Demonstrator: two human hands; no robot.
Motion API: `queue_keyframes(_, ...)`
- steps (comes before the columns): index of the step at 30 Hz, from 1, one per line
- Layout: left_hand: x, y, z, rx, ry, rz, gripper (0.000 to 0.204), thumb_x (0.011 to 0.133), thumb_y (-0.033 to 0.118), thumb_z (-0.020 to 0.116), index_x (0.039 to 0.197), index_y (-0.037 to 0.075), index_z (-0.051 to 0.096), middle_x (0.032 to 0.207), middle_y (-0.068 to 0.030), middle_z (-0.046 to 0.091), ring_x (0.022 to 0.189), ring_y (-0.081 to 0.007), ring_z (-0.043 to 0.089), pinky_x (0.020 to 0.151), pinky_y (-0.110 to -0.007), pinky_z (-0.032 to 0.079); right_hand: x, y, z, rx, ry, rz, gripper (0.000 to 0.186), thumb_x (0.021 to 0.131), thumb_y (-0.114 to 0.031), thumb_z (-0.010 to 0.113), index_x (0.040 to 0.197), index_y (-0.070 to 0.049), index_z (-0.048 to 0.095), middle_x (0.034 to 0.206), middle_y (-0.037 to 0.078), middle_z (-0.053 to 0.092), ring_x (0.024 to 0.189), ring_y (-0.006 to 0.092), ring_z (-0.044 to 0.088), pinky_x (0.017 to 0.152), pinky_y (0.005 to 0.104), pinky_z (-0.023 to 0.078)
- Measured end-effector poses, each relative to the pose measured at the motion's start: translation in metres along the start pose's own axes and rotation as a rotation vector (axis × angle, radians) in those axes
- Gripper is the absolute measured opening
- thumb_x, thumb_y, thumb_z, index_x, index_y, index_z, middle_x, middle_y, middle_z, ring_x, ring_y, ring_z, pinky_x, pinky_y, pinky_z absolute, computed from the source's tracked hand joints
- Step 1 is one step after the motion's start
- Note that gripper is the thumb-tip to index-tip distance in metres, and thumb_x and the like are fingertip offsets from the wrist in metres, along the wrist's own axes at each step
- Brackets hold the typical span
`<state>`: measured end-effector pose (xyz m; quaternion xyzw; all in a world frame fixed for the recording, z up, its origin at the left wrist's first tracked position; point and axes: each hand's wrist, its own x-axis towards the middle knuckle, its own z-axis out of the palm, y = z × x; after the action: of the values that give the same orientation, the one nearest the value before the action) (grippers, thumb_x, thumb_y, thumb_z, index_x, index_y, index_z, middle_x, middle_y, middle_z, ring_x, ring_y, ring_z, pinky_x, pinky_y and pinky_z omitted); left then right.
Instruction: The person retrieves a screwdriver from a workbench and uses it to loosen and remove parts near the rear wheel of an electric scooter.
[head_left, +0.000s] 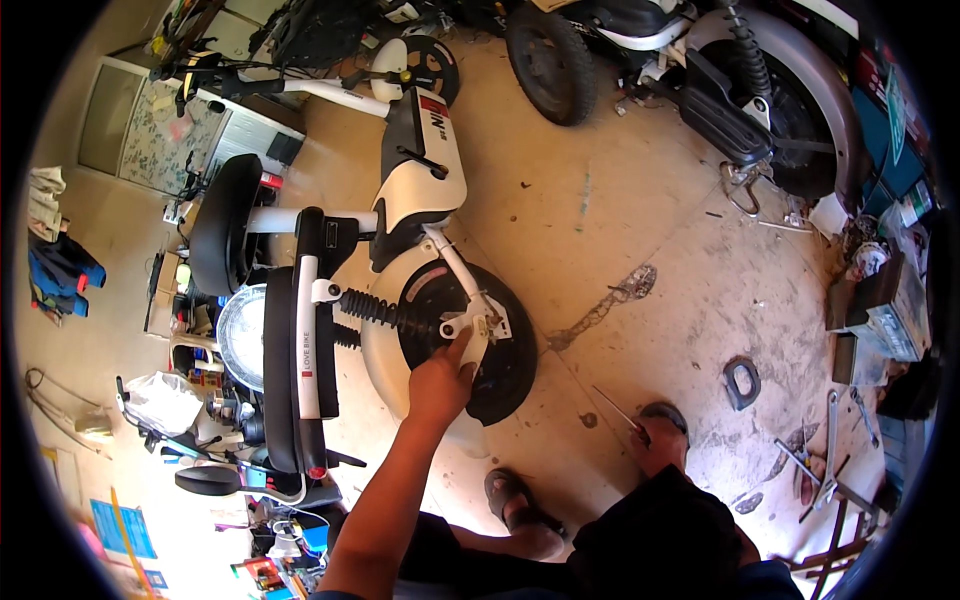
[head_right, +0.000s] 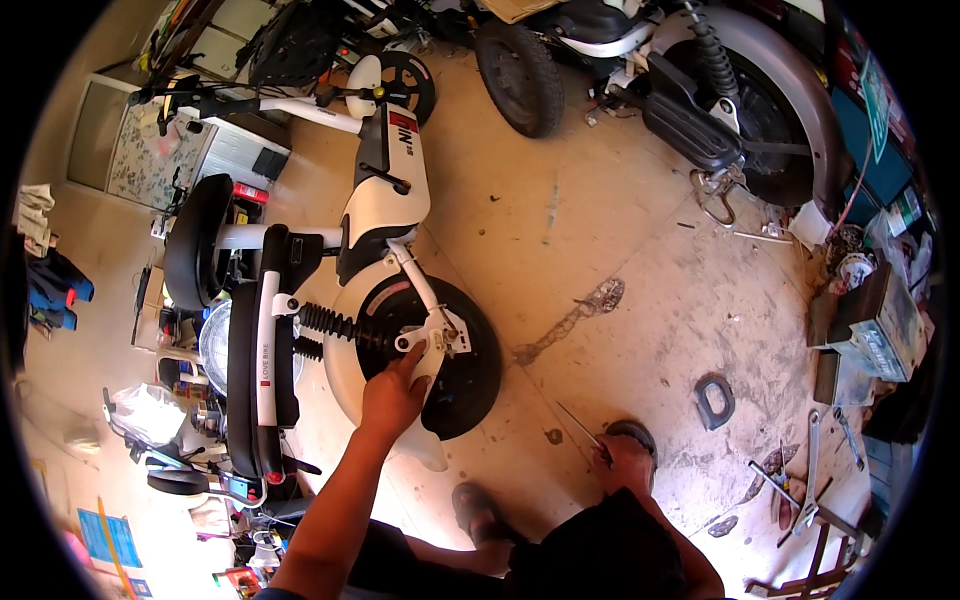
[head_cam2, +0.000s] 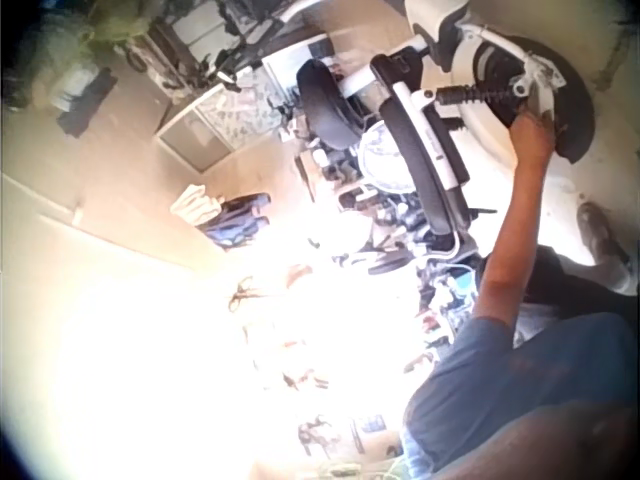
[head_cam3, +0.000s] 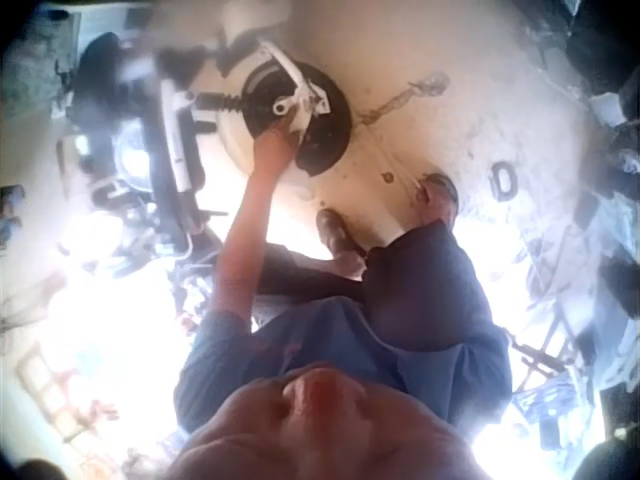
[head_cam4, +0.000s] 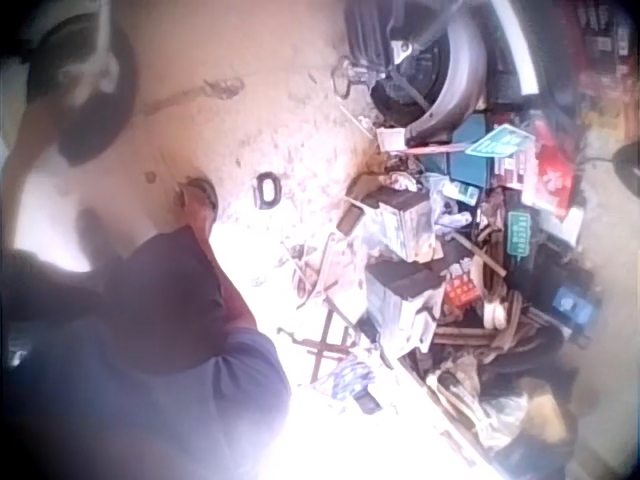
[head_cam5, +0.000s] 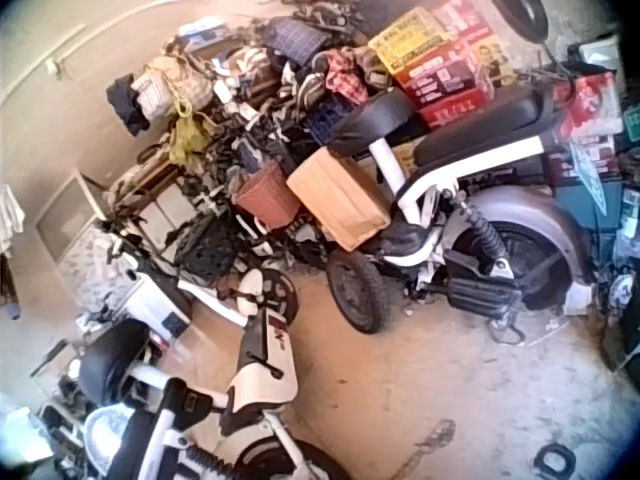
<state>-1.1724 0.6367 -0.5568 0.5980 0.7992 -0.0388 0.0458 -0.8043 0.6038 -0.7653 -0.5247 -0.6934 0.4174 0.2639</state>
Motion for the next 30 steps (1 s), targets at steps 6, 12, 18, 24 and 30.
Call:
queue_keyframes(6,-0.003,0.002,0.012,0.159,-0.006,0.033,0.057,0.091,0.024,0.072,0.146,0.017,0.059,0.092,-0.0172,0.07,0.074,-0.0363,0.071,0.064,-0.048,0.056,-0.003,0.002,0.004,-0.015,0.036,0.005,0.021,0.084,-0.016,0.074,0.104,-0.012,0.076,0.09,0.015,0.071,0.088,0.0374,0.069,0.076,0.0473,0.056)
queue_keyframes(12,-0.001,-0.003,0.017,0.234,0.004,0.06,0.06,0.087,0.018,0.068,0.146,0.013,0.06,0.084,-0.0155,0.068,0.065,-0.0331,0.07,0.058,-0.045,0.055,-0.003,0.007,0.012,0.016,0.024,0.004,0.021,0.084,-0.019,0.076,0.103,-0.01,0.076,0.089,0.013,0.071,0.086,0.0344,0.07,0.077,0.0446,0.056)
queue_keyframes(18,-0.001,0.001,0.017,0.234,-0.031,0.009,0.059,0.091,0.027,0.07,0.147,0.016,0.058,0.087,-0.0141,0.067,0.069,-0.0323,0.069,0.061,-0.044,0.056,-0.003,0.01,0.013,0.036,0.068,-0.069,0.019,0.082,-0.011,0.076,0.101,-0.007,0.076,0.083,0.013,0.07,0.081,0.033,0.07,0.072,0.0427,0.056)
queue_keyframes(24,-0.007,-0.004,0.015,0.194,-0.02,0.009,0.059,0.089,0.027,0.071,0.146,0.015,0.059,0.088,-0.0145,0.069,0.071,-0.0322,0.07,0.061,-0.045,0.056,-0.006,0.009,0.017,0.04,0.031,-0.071,0.022,0.085,-0.015,0.075,0.106,-0.008,0.077,0.087,0.015,0.072,0.08,0.0329,0.072,0.072,0.0414,0.057)
queue_keyframes(30,-0.005,-0.009,0.028,0.141,0.019,0.072,0.055,0.088,0.026,0.074,0.14,0.009,0.063,0.093,-0.0169,0.069,0.076,-0.0347,0.07,0.067,-0.049,0.056,-0.011,0.014,0.022,-0.074,0.168,-0.134,0.015,0.082,-0.013,0.071,0.097,-0.012,0.076,0.082,0.016,0.07,0.076,0.0369,0.07,0.066,0.0475,0.055)
